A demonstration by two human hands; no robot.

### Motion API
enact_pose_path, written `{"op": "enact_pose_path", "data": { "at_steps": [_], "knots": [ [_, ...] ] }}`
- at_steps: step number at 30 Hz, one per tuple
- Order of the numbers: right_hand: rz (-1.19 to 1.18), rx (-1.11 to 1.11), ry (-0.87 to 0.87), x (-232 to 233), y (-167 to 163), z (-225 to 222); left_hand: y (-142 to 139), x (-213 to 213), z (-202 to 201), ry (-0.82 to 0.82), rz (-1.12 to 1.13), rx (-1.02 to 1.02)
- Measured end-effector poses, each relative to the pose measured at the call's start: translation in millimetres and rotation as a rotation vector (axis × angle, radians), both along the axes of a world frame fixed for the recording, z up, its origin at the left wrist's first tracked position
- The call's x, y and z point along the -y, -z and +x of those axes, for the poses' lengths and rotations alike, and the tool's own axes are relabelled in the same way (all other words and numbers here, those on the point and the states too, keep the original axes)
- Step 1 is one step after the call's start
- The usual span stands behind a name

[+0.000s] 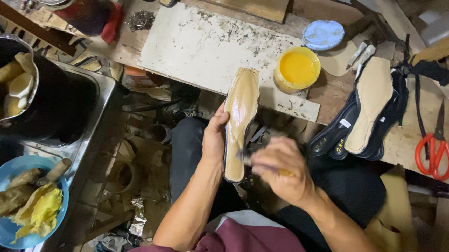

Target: The person sits at a workbench in a shoe workshop and uses a brush to apply yellow glue from a container onto the underside of shoe insoles, holding each insole in one hand while brushing. The person coats several insoles one at a time, dipping the brush back into the glue container between insoles.

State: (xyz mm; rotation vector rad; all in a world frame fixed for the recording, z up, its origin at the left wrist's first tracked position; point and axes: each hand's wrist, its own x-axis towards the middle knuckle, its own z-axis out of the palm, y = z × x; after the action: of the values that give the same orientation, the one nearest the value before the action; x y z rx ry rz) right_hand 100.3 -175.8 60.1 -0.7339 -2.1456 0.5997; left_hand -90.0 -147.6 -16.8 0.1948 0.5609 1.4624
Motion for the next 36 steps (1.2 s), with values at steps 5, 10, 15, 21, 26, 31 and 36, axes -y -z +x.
{"op": "enact_pose_path", "data": {
  "at_steps": [5, 10, 15, 21, 26, 31, 36],
  "knots": [
    [0.017, -0.011, -0.024, 0, -11, 13, -3, 2, -5, -0.03, 0.076, -0.062],
    [0.121, 0.15, -0.02, -1, -15, 13, -5, 0, 7, -0.028, 0.077, -0.109],
    [0.089, 0.088, -0.028, 2, -15, 13, -1, -4, 3, -0.043, 0.104, -0.145],
    [0.09, 0.097, -0.112, 14, -3, 11, 0, -15, -1, -0.082, 0.064, -0.057],
    [-0.074, -0.057, -0.049, 17, 13, 38, -3, -7, -15, -0.056, 0.066, -0.09],
    [-0.352, -0.481, 0.521, -5, 23, 49, -3, 14, -2, 0.18, 0.24, -0.165],
    [-0.706, -0.634, 0.218, -24, 17, 38, 6, 32, 16, 0.463, 0.142, -0.302]
  ]
}}
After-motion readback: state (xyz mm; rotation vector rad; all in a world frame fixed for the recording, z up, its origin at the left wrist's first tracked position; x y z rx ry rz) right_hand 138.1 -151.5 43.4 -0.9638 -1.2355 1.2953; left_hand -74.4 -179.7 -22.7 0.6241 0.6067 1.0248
